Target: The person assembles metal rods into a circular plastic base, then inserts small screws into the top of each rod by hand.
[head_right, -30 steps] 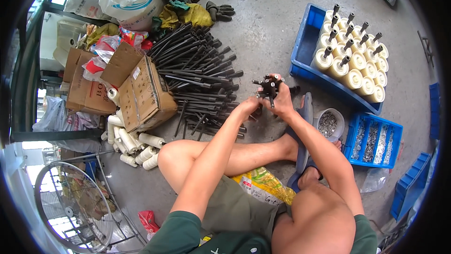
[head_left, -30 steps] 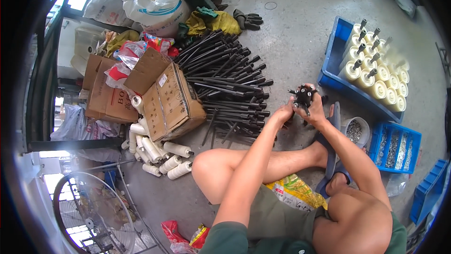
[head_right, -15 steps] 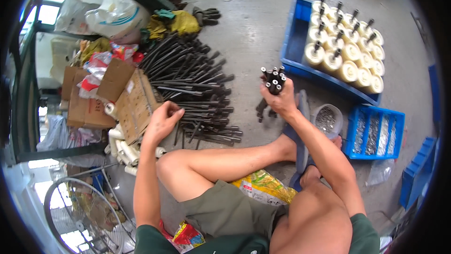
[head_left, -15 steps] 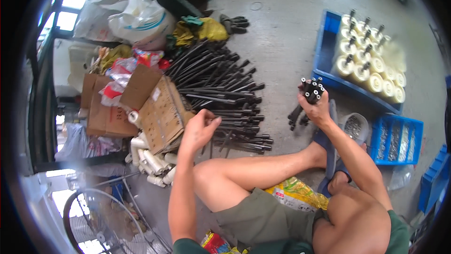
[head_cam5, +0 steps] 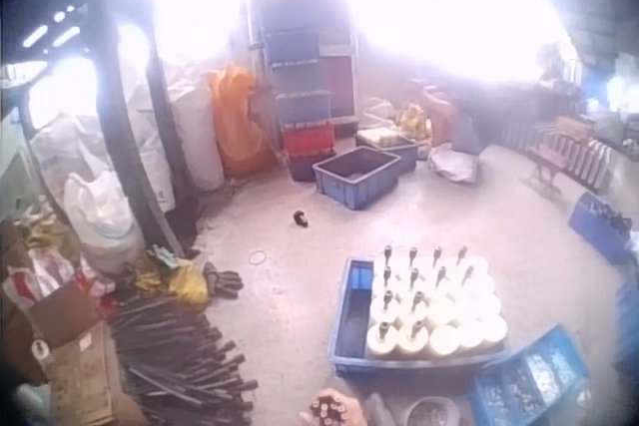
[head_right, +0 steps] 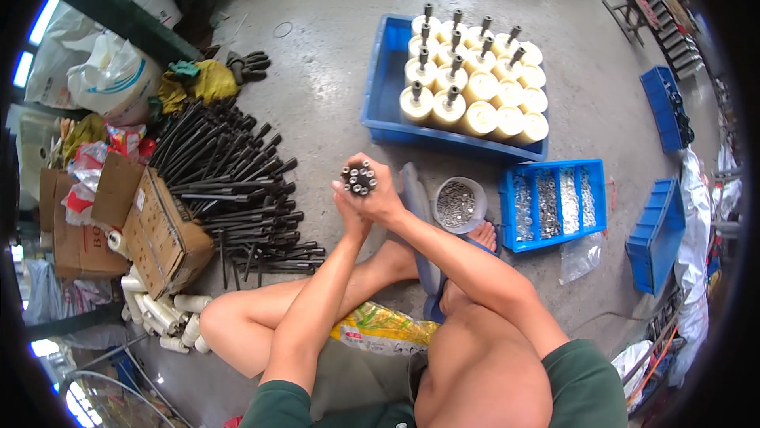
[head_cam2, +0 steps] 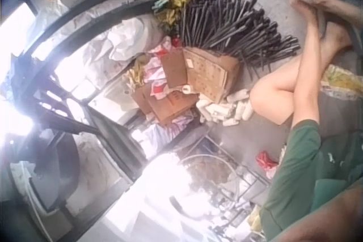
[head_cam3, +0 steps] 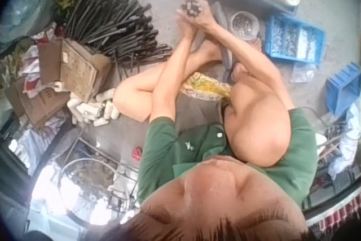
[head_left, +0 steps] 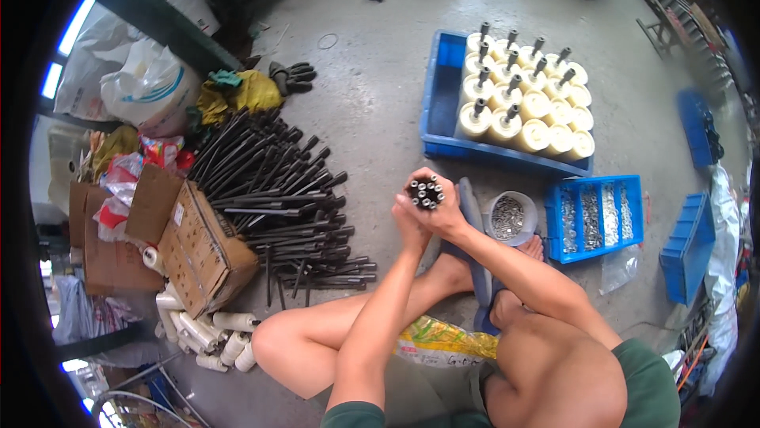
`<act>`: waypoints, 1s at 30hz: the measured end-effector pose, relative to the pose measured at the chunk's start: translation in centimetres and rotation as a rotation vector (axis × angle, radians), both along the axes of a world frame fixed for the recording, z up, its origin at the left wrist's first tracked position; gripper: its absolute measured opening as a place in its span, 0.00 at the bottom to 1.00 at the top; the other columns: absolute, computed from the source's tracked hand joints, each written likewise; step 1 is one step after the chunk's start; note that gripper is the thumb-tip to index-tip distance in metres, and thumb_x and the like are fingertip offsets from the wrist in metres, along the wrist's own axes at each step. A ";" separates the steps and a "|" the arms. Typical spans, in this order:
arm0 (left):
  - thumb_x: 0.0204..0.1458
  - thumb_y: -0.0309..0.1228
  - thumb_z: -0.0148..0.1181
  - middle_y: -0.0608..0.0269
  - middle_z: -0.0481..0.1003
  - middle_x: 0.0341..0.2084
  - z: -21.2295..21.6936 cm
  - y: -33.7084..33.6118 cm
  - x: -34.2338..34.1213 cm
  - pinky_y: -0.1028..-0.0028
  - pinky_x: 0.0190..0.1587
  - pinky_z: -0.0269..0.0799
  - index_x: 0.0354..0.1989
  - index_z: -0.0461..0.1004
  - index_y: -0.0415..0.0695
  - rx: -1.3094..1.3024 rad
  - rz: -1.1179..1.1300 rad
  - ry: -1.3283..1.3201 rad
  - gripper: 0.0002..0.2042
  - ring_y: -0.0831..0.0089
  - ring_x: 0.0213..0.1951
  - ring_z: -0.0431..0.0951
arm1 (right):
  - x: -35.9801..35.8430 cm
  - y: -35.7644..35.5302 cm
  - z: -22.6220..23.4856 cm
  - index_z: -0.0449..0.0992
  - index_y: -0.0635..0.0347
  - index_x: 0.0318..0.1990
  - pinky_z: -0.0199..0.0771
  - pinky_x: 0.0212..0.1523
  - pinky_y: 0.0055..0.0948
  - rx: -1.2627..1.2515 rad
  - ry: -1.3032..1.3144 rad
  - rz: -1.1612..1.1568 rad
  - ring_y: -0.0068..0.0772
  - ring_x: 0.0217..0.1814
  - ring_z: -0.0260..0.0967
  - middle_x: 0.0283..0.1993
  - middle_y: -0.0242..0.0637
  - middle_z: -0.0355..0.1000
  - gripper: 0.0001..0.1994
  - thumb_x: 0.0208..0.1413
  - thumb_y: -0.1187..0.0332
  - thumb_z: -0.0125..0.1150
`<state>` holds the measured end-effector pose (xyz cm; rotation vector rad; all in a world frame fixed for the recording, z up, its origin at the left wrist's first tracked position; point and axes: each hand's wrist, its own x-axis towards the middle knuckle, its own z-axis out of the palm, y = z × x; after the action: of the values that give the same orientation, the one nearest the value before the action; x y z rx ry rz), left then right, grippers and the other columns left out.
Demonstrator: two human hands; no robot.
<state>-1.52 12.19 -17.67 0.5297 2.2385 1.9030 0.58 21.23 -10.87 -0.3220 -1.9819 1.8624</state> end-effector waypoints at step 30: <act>0.53 0.32 0.69 0.64 0.76 0.34 -5.5 4.1 1.4 0.67 0.41 0.74 0.40 0.74 0.41 0.101 0.219 0.084 0.12 0.71 0.38 0.77 | 3.4 4.5 2.1 0.54 0.65 0.72 0.64 0.71 0.46 0.183 -0.041 0.198 0.49 0.69 0.70 0.61 0.50 0.74 0.56 0.37 0.61 0.87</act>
<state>-0.12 16.33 -23.18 0.3987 2.3478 2.1461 3.99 25.72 -8.80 -0.1145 -2.2638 1.7826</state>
